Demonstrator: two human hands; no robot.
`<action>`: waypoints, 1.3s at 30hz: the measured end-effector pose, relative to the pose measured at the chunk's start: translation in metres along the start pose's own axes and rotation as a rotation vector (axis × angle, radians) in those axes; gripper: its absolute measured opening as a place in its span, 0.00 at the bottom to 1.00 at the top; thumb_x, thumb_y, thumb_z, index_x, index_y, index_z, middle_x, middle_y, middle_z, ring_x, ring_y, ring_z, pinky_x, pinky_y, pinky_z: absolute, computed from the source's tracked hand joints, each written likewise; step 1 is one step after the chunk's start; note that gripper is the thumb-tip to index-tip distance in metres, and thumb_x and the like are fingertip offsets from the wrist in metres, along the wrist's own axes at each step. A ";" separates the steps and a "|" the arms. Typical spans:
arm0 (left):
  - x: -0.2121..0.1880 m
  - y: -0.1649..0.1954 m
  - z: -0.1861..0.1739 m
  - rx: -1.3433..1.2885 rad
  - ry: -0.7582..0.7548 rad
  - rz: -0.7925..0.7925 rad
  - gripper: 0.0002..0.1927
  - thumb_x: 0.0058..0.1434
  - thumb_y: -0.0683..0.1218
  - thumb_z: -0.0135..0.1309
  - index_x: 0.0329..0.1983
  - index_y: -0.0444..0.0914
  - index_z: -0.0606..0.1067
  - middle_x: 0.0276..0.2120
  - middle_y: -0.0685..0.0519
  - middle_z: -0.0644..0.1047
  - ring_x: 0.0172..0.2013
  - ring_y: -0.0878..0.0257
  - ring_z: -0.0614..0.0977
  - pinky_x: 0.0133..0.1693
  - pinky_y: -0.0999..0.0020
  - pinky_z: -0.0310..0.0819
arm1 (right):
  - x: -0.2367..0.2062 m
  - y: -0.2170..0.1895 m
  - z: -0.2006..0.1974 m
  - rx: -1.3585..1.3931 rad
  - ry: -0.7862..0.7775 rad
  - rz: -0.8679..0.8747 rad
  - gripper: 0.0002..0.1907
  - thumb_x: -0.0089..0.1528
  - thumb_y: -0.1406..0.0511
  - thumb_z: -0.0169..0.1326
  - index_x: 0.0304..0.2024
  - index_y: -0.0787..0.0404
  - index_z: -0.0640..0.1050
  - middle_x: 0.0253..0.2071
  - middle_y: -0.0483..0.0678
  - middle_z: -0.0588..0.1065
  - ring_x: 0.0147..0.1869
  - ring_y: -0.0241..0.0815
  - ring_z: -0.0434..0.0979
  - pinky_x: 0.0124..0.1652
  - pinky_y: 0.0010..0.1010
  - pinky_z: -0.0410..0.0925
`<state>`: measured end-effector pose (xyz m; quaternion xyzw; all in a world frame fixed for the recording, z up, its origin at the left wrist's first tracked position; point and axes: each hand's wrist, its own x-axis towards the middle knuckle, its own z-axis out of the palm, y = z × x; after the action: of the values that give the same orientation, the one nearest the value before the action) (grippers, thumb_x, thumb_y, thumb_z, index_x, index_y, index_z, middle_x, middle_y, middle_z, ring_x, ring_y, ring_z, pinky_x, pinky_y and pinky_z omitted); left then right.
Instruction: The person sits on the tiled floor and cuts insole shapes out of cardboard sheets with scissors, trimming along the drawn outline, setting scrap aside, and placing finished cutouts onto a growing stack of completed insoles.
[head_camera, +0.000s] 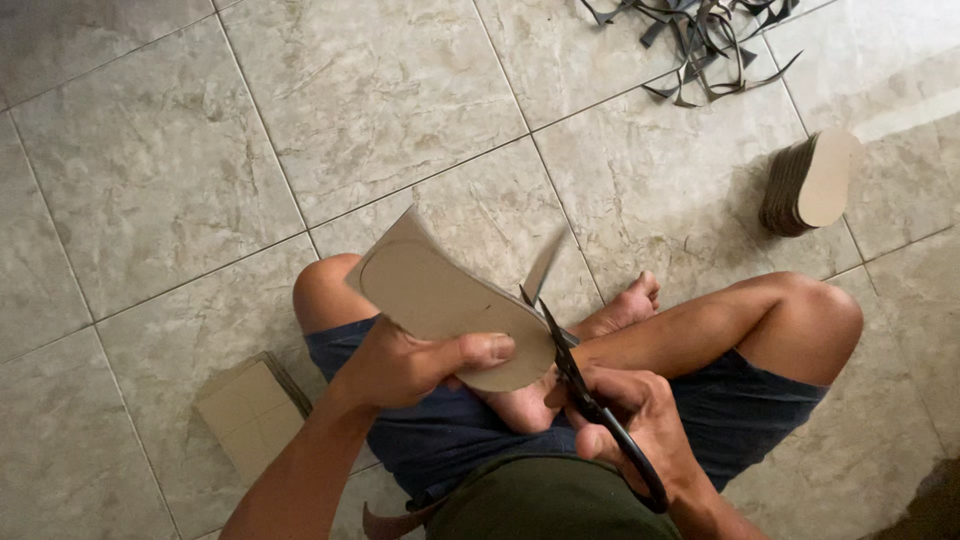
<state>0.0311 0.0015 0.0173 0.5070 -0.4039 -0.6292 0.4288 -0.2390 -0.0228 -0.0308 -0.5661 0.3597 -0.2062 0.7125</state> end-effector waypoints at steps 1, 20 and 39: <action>0.001 -0.004 0.003 -0.051 0.110 0.098 0.04 0.62 0.41 0.61 0.34 0.34 0.80 0.24 0.57 0.77 0.23 0.73 0.74 0.24 0.74 0.65 | -0.001 0.000 0.000 -0.009 0.006 -0.006 0.40 0.53 0.35 0.62 0.35 0.68 0.81 0.23 0.38 0.68 0.27 0.28 0.63 0.26 0.24 0.55; -0.014 0.004 0.014 0.148 0.274 0.242 0.11 0.70 0.46 0.55 0.38 0.33 0.80 0.26 0.59 0.80 0.29 0.75 0.76 0.30 0.76 0.71 | -0.007 -0.002 -0.002 -0.120 0.018 0.028 0.38 0.48 0.37 0.65 0.32 0.66 0.82 0.20 0.40 0.69 0.24 0.31 0.64 0.25 0.26 0.58; -0.014 0.002 0.015 0.126 0.181 0.066 0.12 0.68 0.48 0.55 0.35 0.34 0.80 0.18 0.62 0.72 0.21 0.75 0.68 0.23 0.74 0.63 | -0.008 0.003 0.000 -0.261 0.064 -0.038 0.15 0.53 0.60 0.69 0.27 0.66 0.80 0.18 0.40 0.72 0.22 0.31 0.68 0.23 0.27 0.62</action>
<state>0.0187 0.0149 0.0256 0.5743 -0.4186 -0.5397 0.4513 -0.2445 -0.0167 -0.0320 -0.6540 0.3949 -0.1891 0.6169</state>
